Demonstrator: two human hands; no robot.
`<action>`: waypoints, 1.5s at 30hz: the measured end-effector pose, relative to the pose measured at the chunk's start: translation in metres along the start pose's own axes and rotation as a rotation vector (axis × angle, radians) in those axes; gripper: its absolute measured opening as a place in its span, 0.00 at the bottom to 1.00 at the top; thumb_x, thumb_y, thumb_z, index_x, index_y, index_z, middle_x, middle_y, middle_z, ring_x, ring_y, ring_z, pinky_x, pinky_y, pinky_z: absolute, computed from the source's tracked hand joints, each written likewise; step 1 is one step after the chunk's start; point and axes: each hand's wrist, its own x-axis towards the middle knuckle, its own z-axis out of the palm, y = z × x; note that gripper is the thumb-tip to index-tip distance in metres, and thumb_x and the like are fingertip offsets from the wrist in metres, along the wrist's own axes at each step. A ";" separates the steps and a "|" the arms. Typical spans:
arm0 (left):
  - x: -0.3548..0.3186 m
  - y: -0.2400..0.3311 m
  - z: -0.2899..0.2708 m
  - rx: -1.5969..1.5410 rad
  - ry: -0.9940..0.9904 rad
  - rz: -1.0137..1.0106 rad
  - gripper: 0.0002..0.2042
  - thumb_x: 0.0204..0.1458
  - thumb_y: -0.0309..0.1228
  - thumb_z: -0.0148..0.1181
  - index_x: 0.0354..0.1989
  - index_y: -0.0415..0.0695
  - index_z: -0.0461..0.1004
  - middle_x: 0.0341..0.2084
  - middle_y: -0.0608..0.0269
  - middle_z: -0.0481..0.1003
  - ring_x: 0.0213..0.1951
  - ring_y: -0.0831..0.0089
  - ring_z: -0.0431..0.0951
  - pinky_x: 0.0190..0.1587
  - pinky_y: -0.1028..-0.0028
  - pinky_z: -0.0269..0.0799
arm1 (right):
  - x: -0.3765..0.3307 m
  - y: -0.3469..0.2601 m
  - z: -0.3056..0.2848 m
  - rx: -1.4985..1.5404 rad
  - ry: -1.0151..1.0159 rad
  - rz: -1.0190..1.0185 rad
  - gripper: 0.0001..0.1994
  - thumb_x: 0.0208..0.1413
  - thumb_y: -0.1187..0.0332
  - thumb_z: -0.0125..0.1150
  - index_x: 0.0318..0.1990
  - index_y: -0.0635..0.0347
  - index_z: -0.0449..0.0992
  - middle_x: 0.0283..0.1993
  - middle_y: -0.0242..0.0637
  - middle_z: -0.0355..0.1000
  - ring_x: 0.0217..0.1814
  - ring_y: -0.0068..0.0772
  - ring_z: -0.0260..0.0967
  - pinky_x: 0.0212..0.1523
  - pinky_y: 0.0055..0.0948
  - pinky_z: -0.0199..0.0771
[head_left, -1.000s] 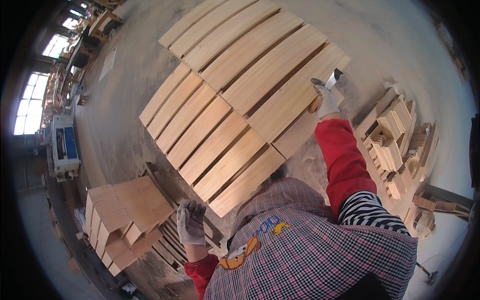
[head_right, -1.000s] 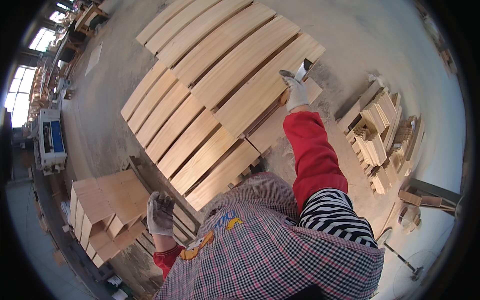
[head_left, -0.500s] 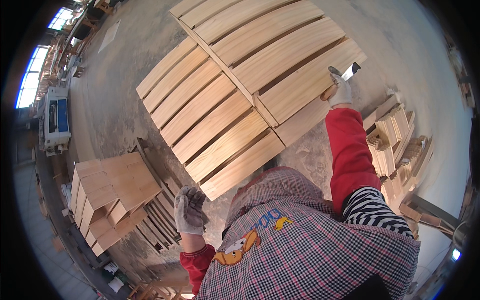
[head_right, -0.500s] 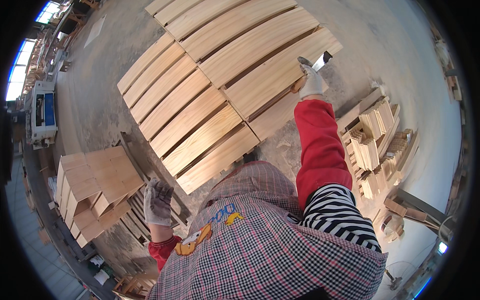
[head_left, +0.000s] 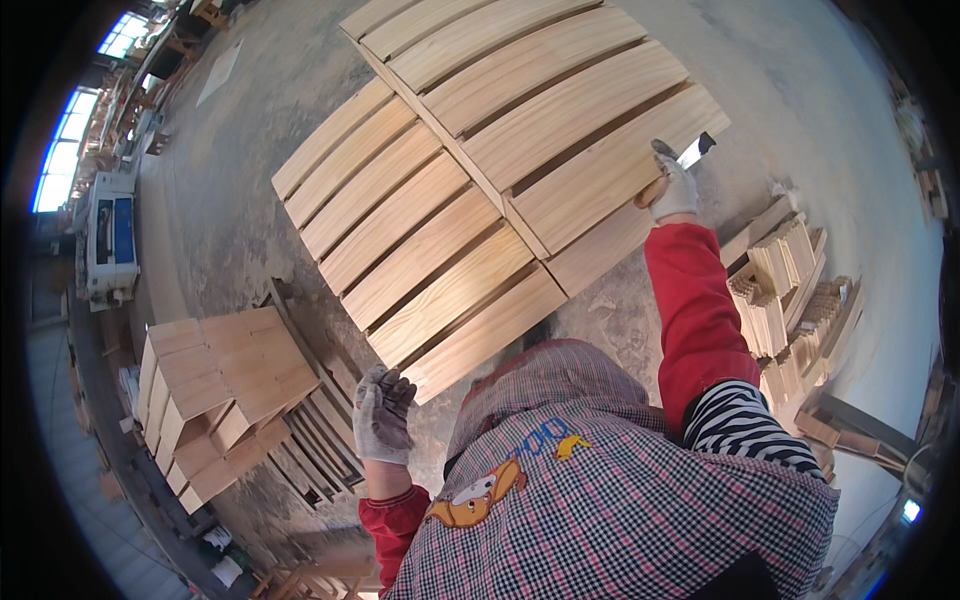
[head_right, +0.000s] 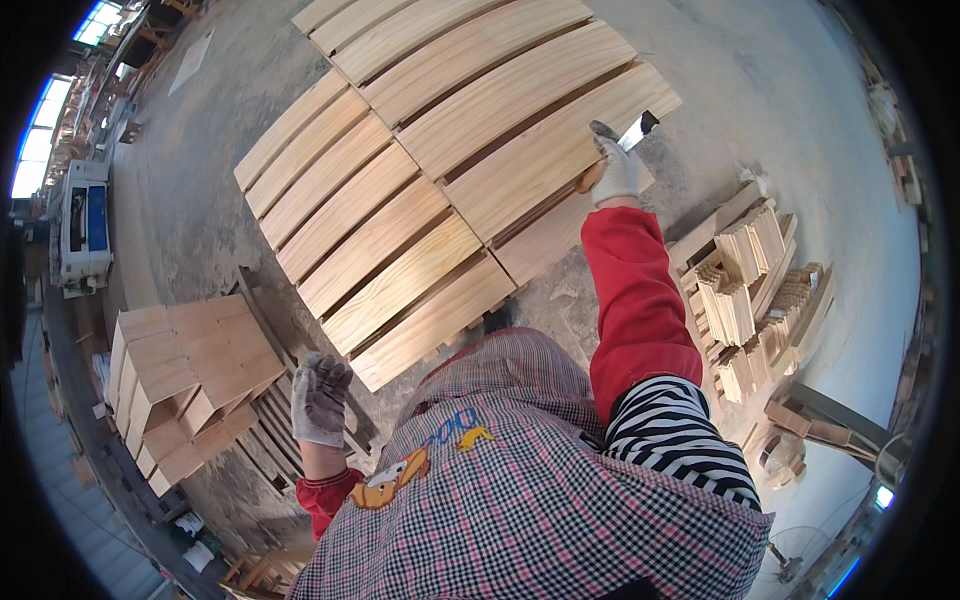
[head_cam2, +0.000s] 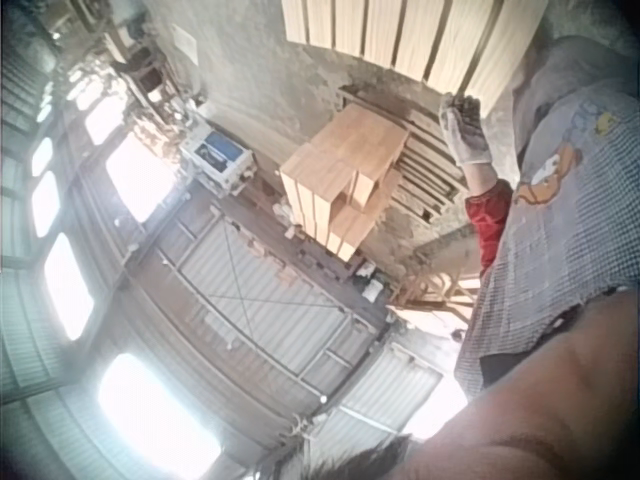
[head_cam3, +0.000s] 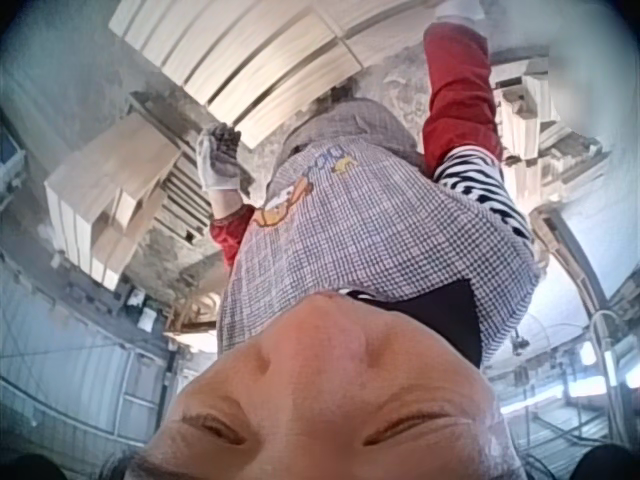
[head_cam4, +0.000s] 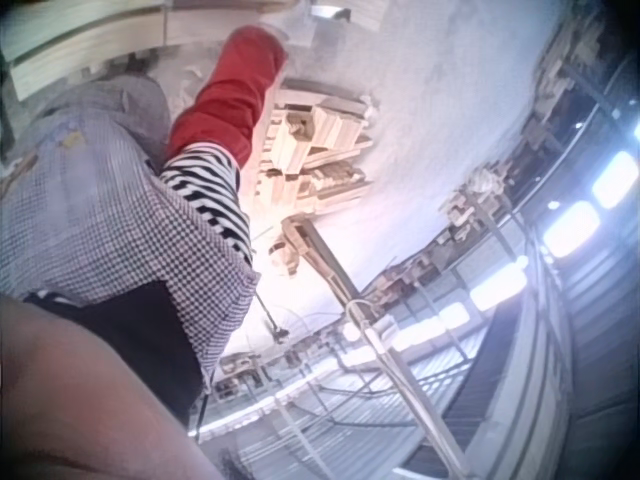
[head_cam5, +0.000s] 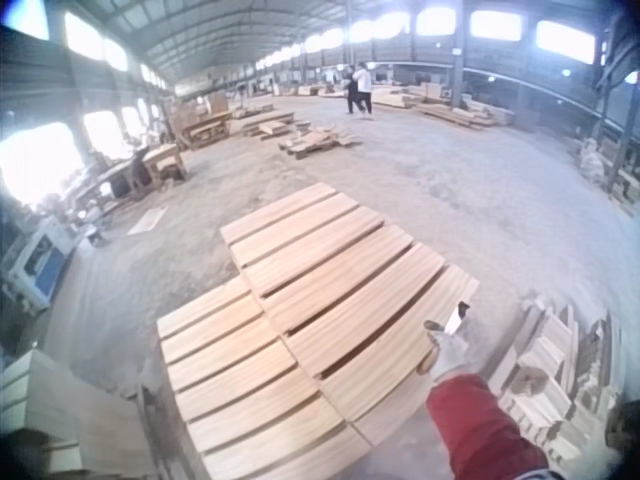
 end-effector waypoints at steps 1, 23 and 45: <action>0.001 -0.001 0.000 0.000 -0.021 0.000 0.16 0.54 0.36 0.54 0.48 0.42 0.67 0.39 0.57 0.74 0.40 0.65 0.76 0.47 0.63 0.73 | 0.001 0.001 -0.002 -0.033 -0.020 -0.005 0.14 0.56 0.70 0.47 0.50 0.57 0.71 0.47 0.38 0.70 0.48 0.32 0.68 0.47 0.30 0.69; 0.019 -0.010 0.041 0.134 -0.171 -0.070 0.17 0.54 0.36 0.56 0.48 0.42 0.67 0.39 0.57 0.74 0.39 0.65 0.76 0.46 0.63 0.74 | -0.033 -0.029 0.030 0.143 -0.004 -0.160 0.10 0.50 0.78 0.52 0.39 0.65 0.77 0.39 0.32 0.74 0.42 0.21 0.68 0.47 0.19 0.64; -0.129 -0.084 -0.152 -0.276 0.157 0.035 0.13 0.53 0.31 0.54 0.46 0.42 0.67 0.38 0.55 0.74 0.39 0.61 0.76 0.43 0.60 0.74 | -0.308 0.131 -0.006 -0.393 -0.462 0.837 0.12 0.52 0.65 0.50 0.42 0.60 0.72 0.36 0.39 0.71 0.32 0.37 0.69 0.30 0.38 0.69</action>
